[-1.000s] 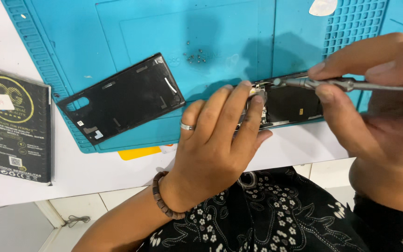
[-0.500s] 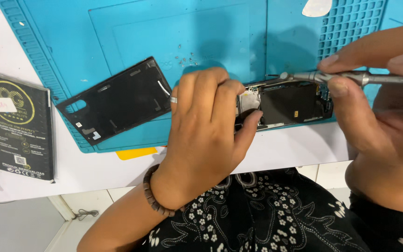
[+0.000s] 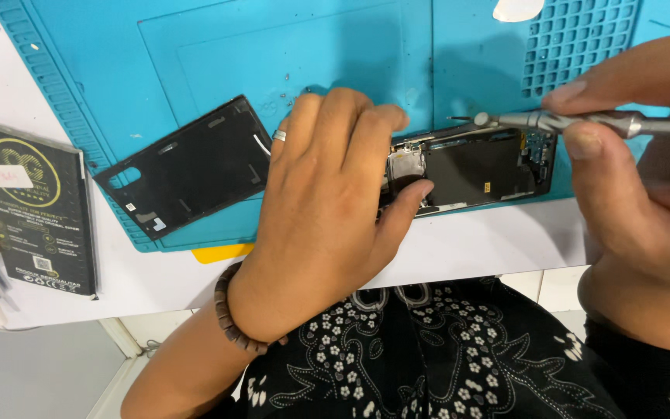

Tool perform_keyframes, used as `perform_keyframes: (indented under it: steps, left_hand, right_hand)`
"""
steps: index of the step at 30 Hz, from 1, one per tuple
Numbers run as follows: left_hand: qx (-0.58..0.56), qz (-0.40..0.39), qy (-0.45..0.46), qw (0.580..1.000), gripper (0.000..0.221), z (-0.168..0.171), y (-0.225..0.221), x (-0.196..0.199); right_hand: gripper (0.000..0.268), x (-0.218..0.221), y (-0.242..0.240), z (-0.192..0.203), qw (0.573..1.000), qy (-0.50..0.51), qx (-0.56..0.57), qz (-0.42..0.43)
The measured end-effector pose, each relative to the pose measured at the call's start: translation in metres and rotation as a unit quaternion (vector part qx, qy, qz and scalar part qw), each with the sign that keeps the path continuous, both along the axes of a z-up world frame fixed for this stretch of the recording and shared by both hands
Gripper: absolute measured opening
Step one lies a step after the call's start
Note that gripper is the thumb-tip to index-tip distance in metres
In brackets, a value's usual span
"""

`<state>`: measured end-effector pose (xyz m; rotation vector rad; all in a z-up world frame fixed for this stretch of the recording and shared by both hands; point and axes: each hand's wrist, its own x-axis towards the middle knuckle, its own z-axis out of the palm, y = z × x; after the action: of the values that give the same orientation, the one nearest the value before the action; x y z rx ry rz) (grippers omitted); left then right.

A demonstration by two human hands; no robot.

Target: The person disassembles a smartphone on a blue work mat, removing the back cover and internal components. They use a screwdriver to remove screws and a metal tool to pry open parts, then reassemble the device by placing components back into the chassis and securing them.

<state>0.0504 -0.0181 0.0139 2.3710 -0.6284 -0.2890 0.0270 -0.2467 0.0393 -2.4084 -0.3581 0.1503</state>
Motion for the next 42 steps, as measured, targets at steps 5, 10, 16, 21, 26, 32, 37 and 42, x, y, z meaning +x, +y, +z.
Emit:
perform_keyframes:
  steps: [5,10,16,21,26,32,37,42]
  left_hand:
    - [-0.003,0.0,-0.031,1.0,0.032,-0.002,-0.003,-0.002]
    - [-0.006,0.002,-0.022,1.0,0.031,-0.001,-0.003,-0.002]
    - [0.008,0.007,-0.006,1.0,0.039,-0.001,-0.005,-0.001]
    - [-0.002,0.005,-0.01,1.0,0.04,-0.004,-0.003,-0.002]
    - [-0.011,0.004,-0.039,0.999,0.037,-0.011,-0.001,-0.005]
    - [-0.013,0.024,-0.066,0.997,0.036,-0.018,-0.002,-0.008]
    - [-0.018,0.011,-0.1,0.995,0.036,-0.018,-0.001,-0.008]
    - [-0.006,0.01,-0.202,0.979,0.039,-0.009,0.007,-0.023]
  right_hand:
    - [0.028,0.002,-0.009,-0.001,1.0,0.006,-0.023,0.016]
    - [0.032,0.005,-0.018,-0.001,0.998,0.037,-0.045,0.035]
    - [0.027,0.005,-0.014,-0.001,0.999,0.009,-0.03,0.039]
    - [0.019,-0.002,-0.008,-0.009,1.0,-0.01,0.009,0.019]
    - [0.018,0.005,-0.017,-0.006,0.998,0.005,-0.015,0.056]
    - [0.034,0.005,-0.017,-0.002,0.996,0.057,-0.053,0.036]
    - [0.034,0.004,-0.022,-0.01,0.998,0.004,-0.031,0.056]
    - [0.031,-0.002,-0.008,-0.017,0.992,-0.052,0.094,0.062]
